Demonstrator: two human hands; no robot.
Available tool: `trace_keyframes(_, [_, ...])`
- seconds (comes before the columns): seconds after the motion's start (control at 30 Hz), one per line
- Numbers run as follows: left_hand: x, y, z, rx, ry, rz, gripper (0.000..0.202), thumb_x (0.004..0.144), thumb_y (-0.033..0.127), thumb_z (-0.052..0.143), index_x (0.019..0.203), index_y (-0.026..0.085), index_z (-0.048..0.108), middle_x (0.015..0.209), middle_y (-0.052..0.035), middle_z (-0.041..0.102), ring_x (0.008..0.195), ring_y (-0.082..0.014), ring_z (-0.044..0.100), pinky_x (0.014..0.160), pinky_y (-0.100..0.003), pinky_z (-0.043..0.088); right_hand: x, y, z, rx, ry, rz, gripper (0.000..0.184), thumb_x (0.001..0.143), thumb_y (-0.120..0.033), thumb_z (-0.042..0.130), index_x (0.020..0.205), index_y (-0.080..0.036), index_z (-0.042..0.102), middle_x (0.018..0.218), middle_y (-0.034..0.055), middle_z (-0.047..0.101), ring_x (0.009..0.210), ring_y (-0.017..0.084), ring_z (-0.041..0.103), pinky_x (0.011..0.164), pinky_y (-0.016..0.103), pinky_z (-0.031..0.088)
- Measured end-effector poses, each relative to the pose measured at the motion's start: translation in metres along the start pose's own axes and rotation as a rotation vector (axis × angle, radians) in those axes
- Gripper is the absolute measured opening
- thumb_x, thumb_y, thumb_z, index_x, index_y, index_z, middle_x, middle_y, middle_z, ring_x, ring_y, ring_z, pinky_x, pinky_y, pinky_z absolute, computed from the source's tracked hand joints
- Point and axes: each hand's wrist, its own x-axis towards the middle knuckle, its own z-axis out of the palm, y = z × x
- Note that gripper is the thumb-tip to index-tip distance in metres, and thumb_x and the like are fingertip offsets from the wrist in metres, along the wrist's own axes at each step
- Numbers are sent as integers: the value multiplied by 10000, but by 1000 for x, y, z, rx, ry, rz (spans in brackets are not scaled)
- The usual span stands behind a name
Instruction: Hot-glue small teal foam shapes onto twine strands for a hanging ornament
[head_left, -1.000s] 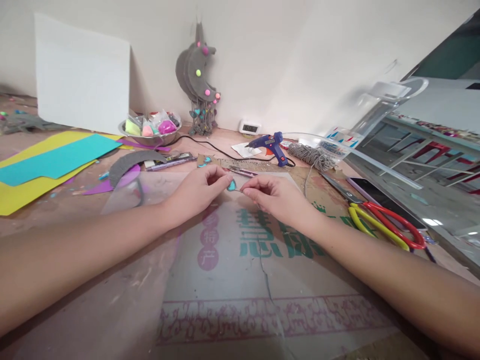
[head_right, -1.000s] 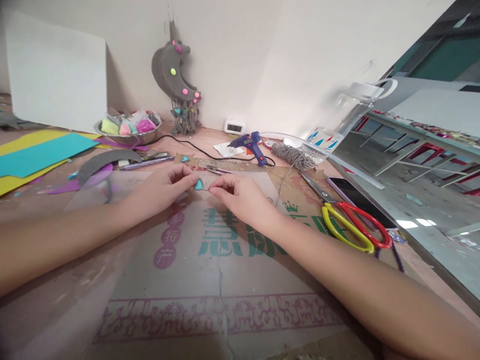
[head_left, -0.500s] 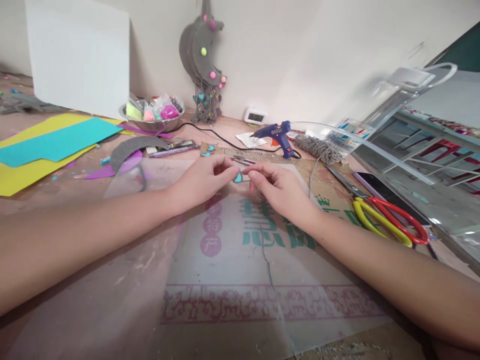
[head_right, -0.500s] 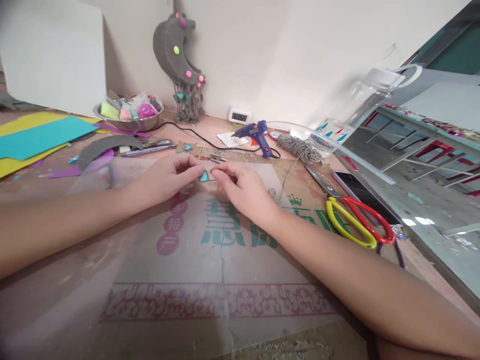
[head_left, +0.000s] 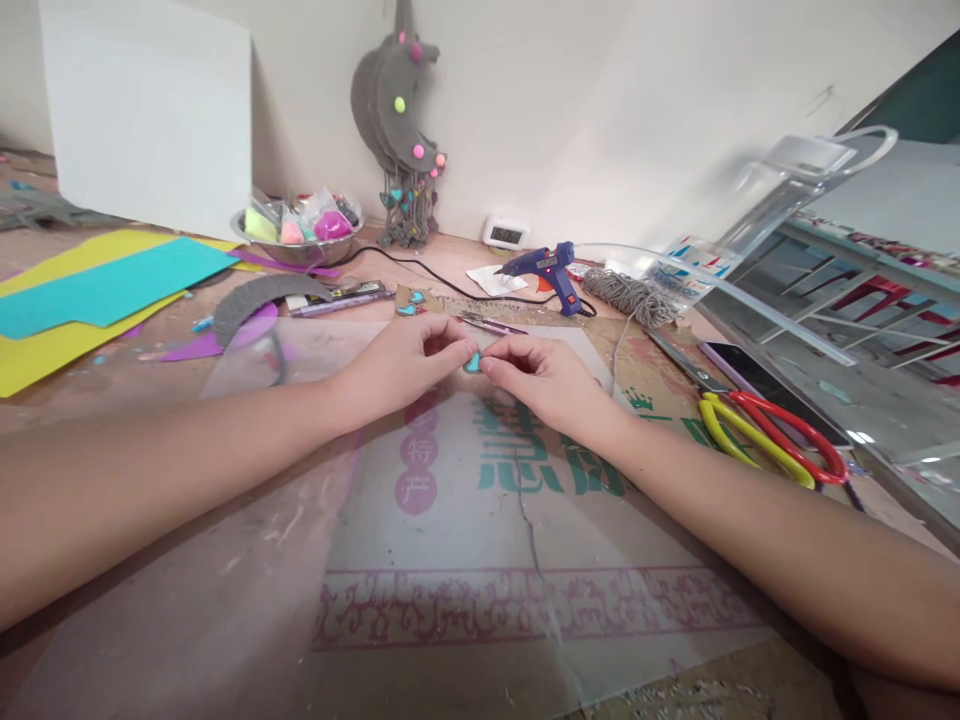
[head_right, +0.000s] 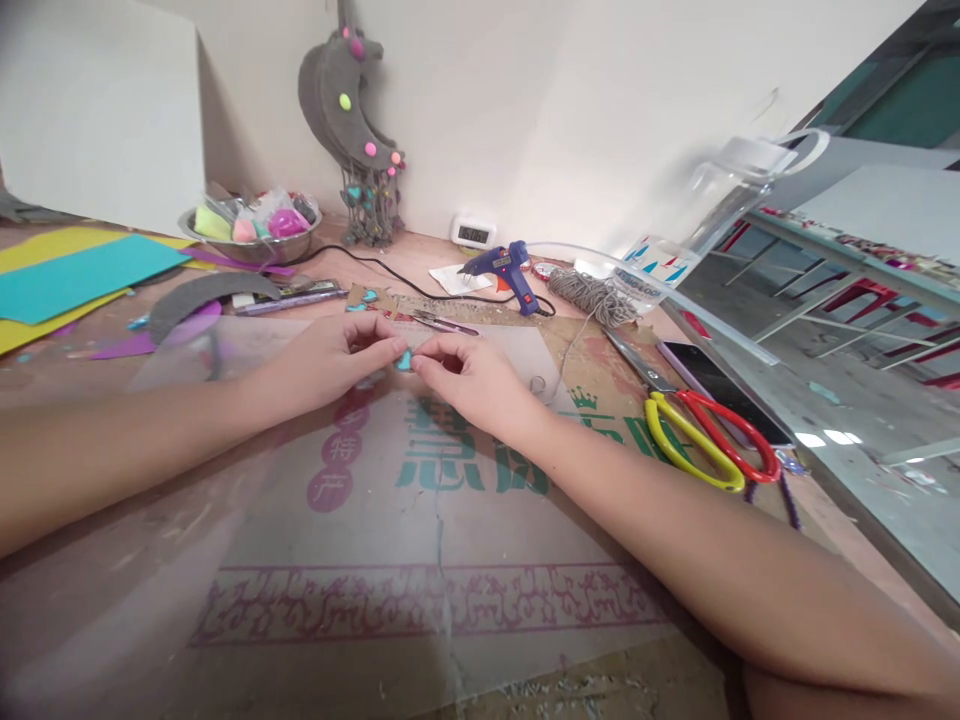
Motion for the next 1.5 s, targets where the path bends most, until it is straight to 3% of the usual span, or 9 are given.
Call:
trace_keyframes(0.2, [0,-1,0,-54,-8,27,322,874,400,404,787,166,608,732,0,598,645,-113,509,580,-234,379,0,1,-2,88,82,11,205,795,-346,545,700,-164,559,539,-49,422,479,74,339,472,231,280])
trace_keyframes(0.43, [0,3,1,-30,-48,-64,298,820,407,476,918,186,651,787,-19,651,677,-148,566,591,-256,423,-1,-3,-2,53,184,19,204,802,-346,549,711,-163,543,545,-49,440,477,73,345,471,230,284])
trace_keyframes(0.6, [0,2,1,-34,-47,-60,308,811,399,488,948,175,650,901,-39,667,753,-157,583,653,-266,438,-1,-3,-2,22,170,-5,210,808,-347,540,705,-164,545,546,-46,437,494,79,360,483,230,296])
trace_keyframes(0.93, [0,2,0,-2,-42,-20,292,831,373,454,907,172,653,783,-19,646,625,-124,521,554,-238,381,0,0,-1,94,107,-13,213,819,-353,532,709,-170,533,539,-53,413,487,80,340,478,234,289])
trace_keyframes(1.13, [-1,2,0,-68,-36,-48,230,813,284,460,910,205,653,847,-7,657,718,-143,566,641,-259,426,0,0,-2,82,137,-1,208,824,-350,527,721,-170,535,547,-49,429,487,81,350,480,233,290])
trace_keyframes(1.3, [0,0,0,-168,45,-43,276,877,366,386,901,185,592,866,-24,623,799,-148,560,671,-243,435,-1,-2,-2,58,141,-15,218,826,-355,522,714,-168,530,551,-45,427,489,82,352,475,230,289])
trace_keyframes(1.4, [0,0,-1,-204,118,-105,245,889,370,368,805,192,515,796,-11,568,675,-120,512,569,-218,410,-2,-1,-1,53,135,-12,222,826,-364,523,718,-171,529,546,-46,415,485,83,349,467,231,287])
trace_keyframes(1.5, [0,2,-2,-242,95,-148,242,891,343,349,741,200,475,729,5,523,570,-107,458,480,-214,366,-1,0,-1,47,121,-17,223,821,-375,526,733,-171,541,558,-42,420,489,83,350,465,231,290])
